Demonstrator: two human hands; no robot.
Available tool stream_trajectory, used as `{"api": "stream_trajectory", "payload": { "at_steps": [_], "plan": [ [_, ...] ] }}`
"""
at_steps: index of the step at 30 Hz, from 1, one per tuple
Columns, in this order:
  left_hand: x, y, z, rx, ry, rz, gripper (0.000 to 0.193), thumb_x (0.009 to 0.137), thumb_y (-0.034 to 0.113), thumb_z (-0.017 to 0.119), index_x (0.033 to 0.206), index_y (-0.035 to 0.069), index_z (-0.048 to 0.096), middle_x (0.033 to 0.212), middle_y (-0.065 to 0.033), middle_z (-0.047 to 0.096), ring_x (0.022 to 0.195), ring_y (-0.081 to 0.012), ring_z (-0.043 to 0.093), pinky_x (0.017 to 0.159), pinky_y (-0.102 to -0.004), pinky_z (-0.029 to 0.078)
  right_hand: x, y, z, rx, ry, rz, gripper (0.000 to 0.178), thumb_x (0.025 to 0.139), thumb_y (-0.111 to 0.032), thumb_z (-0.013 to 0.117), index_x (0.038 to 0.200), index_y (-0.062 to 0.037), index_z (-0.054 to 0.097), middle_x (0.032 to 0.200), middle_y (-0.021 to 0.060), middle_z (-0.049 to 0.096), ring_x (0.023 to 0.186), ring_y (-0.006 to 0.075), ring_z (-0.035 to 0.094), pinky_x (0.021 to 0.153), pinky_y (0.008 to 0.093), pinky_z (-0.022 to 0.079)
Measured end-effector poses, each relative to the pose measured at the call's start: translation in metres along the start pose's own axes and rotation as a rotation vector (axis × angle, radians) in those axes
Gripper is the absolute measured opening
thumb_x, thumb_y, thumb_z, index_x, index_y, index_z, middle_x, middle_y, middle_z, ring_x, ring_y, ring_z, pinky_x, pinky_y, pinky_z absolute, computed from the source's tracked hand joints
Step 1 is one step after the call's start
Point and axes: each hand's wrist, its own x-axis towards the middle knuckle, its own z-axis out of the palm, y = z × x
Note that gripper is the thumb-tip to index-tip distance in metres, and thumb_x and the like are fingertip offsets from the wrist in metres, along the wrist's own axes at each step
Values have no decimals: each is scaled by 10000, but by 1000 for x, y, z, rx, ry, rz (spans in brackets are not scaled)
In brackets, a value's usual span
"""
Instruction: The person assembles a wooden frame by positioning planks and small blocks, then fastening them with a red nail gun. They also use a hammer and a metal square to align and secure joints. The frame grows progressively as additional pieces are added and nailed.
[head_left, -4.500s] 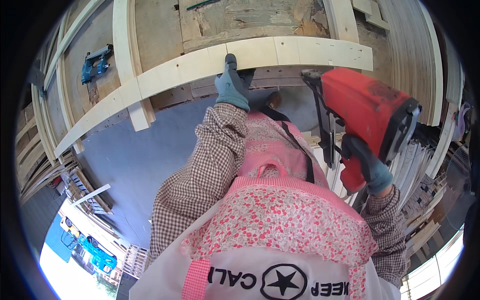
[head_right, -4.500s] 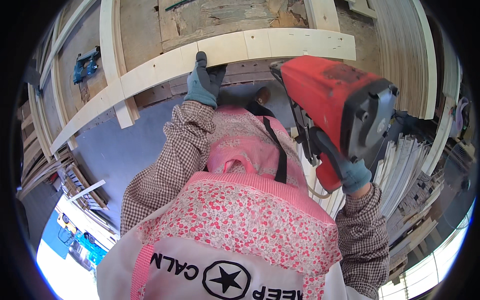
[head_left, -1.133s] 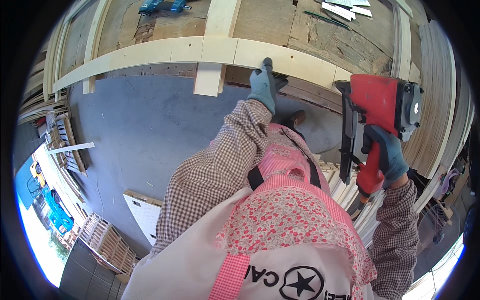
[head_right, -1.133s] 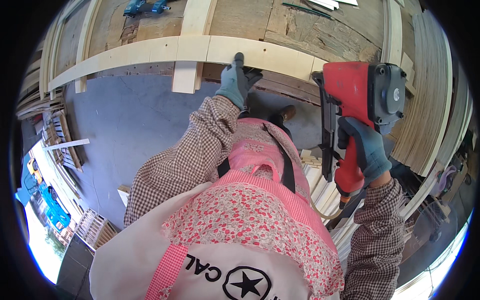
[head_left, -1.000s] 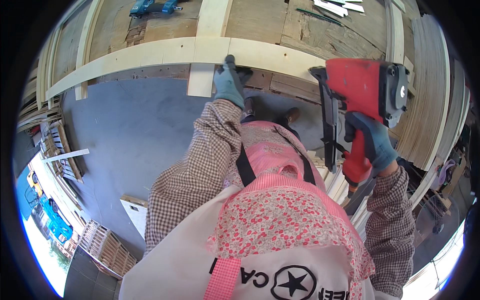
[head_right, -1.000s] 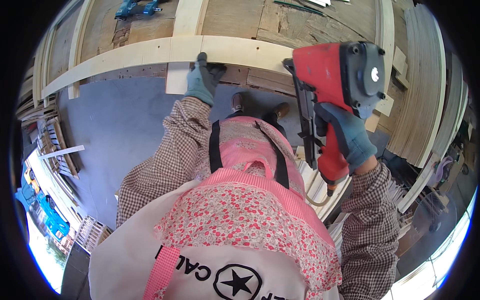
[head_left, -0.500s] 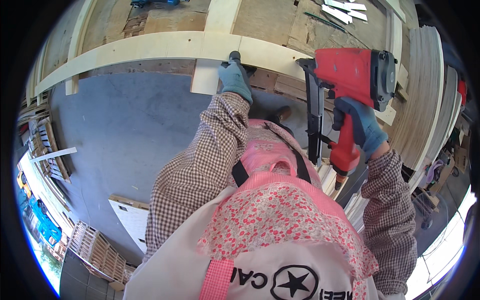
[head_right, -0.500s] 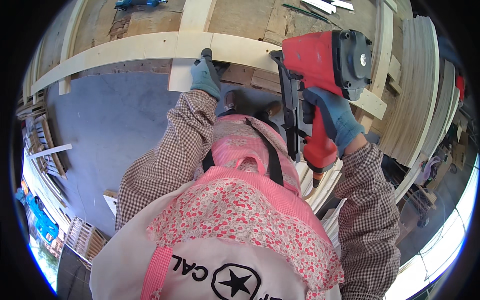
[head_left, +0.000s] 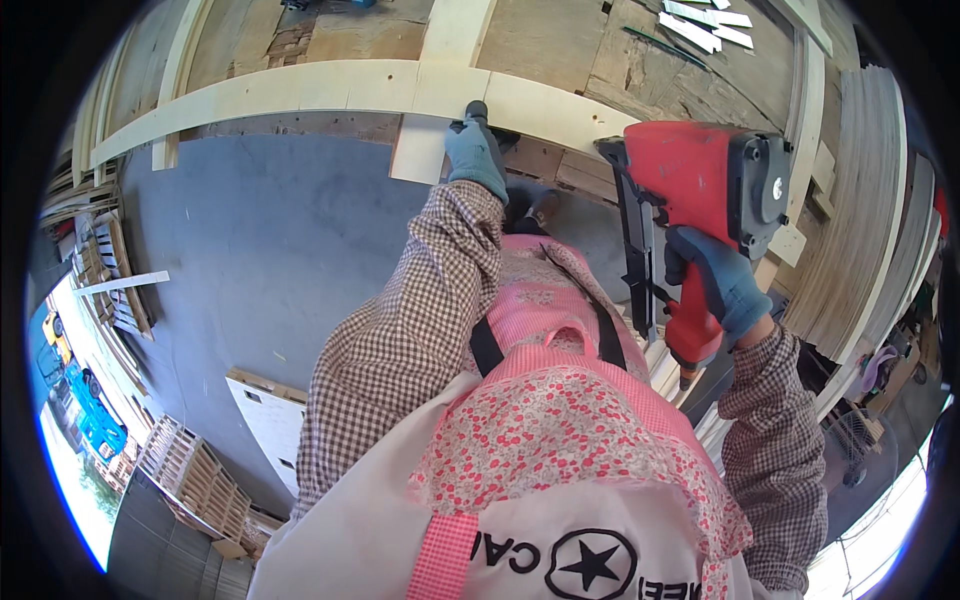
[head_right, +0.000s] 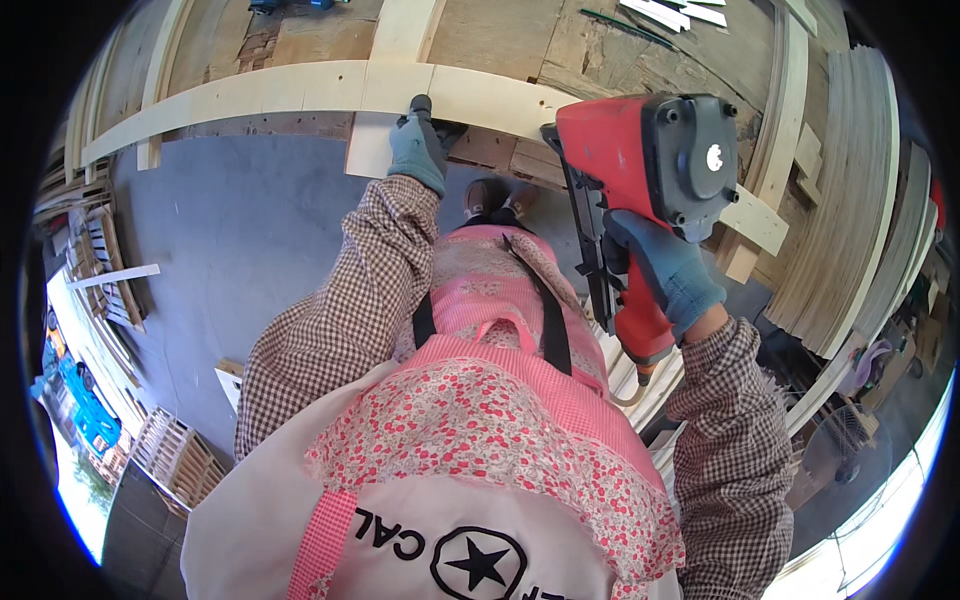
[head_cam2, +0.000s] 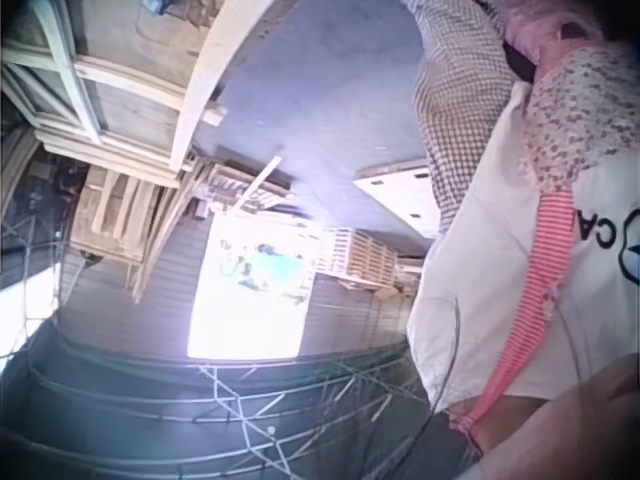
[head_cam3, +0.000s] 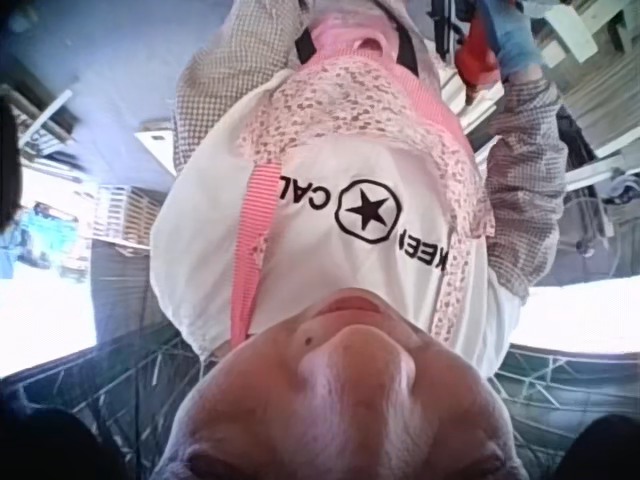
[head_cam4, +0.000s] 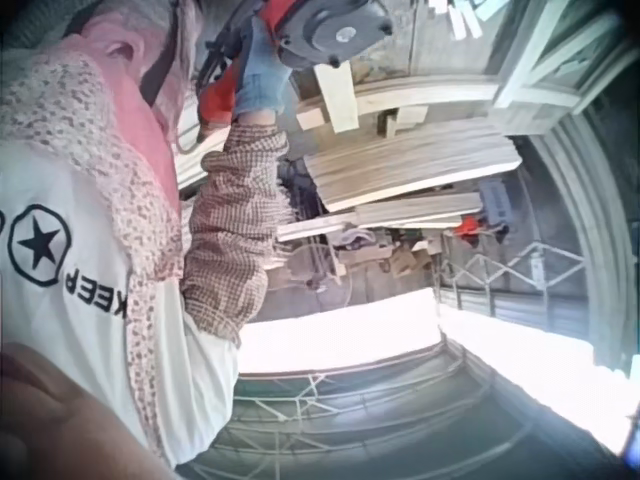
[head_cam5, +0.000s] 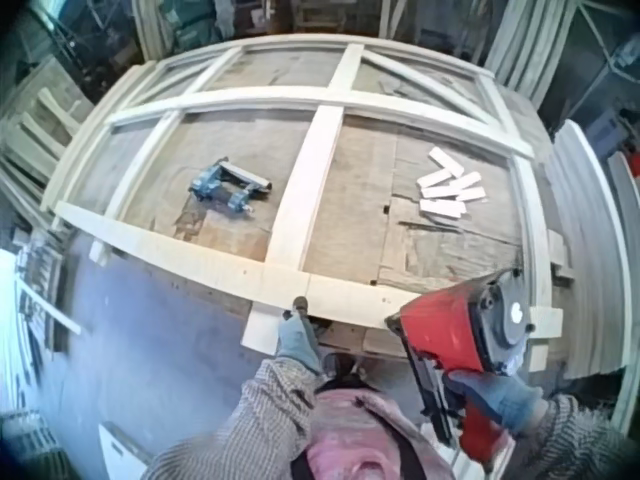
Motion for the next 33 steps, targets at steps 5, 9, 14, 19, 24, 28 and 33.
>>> {"api": "stream_trajectory", "payload": {
  "at_steps": [5, 9, 14, 19, 24, 28, 33],
  "plan": [
    [-1, 1, -2, -44, -54, 8, 398, 910, 277, 527, 1180, -4, 447, 1067, -179, 568, 903, -317, 616, 758, -445, 576, 6, 11, -3, -115, 62, -44, 177, 868, -200, 558, 785, -44, 572, 634, 15, 527, 548, 117, 483, 531, 259, 400],
    [9, -6, -2, 10, -28, 40, 391, 908, 292, 530, 1163, 3, 459, 1083, -185, 568, 924, -330, 607, 787, -468, 561, 14, 28, -7, -153, 67, -98, 172, 860, -200, 560, 780, -49, 579, 633, 8, 524, 527, 116, 475, 513, 261, 389],
    [-15, 18, 3, 11, -50, -76, 418, 918, 316, 523, 1189, 9, 439, 1097, -203, 561, 971, -332, 591, 821, -475, 531, 9, 16, -10, -21, 27, -6, 210, 822, -163, 639, 990, -47, 594, 761, 18, 608, 618, 110, 562, 547, 256, 458],
    [-16, 78, -46, 421, -388, -309, 340, 914, 206, 523, 1174, -6, 472, 1031, -172, 593, 872, -261, 620, 768, -371, 544, -1, 14, 17, 73, 114, -21, 172, 831, -131, 621, 974, -38, 596, 766, 26, 597, 598, 108, 541, 527, 245, 437],
    [0, 126, -151, 679, -350, 50, 202, 864, 46, 528, 1051, -7, 582, 890, -84, 648, 780, -152, 643, 710, -265, 525, -23, 48, 58, 30, 235, -78, 232, 842, -120, 628, 1055, -33, 595, 865, 43, 611, 694, 128, 575, 597, 268, 472],
    [54, 150, -223, 792, -401, 58, 251, 882, 32, 512, 1128, -8, 546, 990, -82, 608, 849, -152, 606, 734, -262, 511, -37, 66, 102, -179, 227, -361, 307, 847, -116, 622, 1140, -47, 564, 1022, 59, 600, 857, 149, 574, 730, 291, 483],
    [95, 185, -236, 1044, -522, 218, 272, 884, 128, 549, 1127, 6, 557, 975, -46, 604, 860, -136, 577, 759, -266, 477, -39, 54, 152, -391, 139, -378, 471, 795, -138, 671, 1221, -63, 484, 1135, 69, 557, 989, 162, 540, 825, 317, 471]
  ]
}}
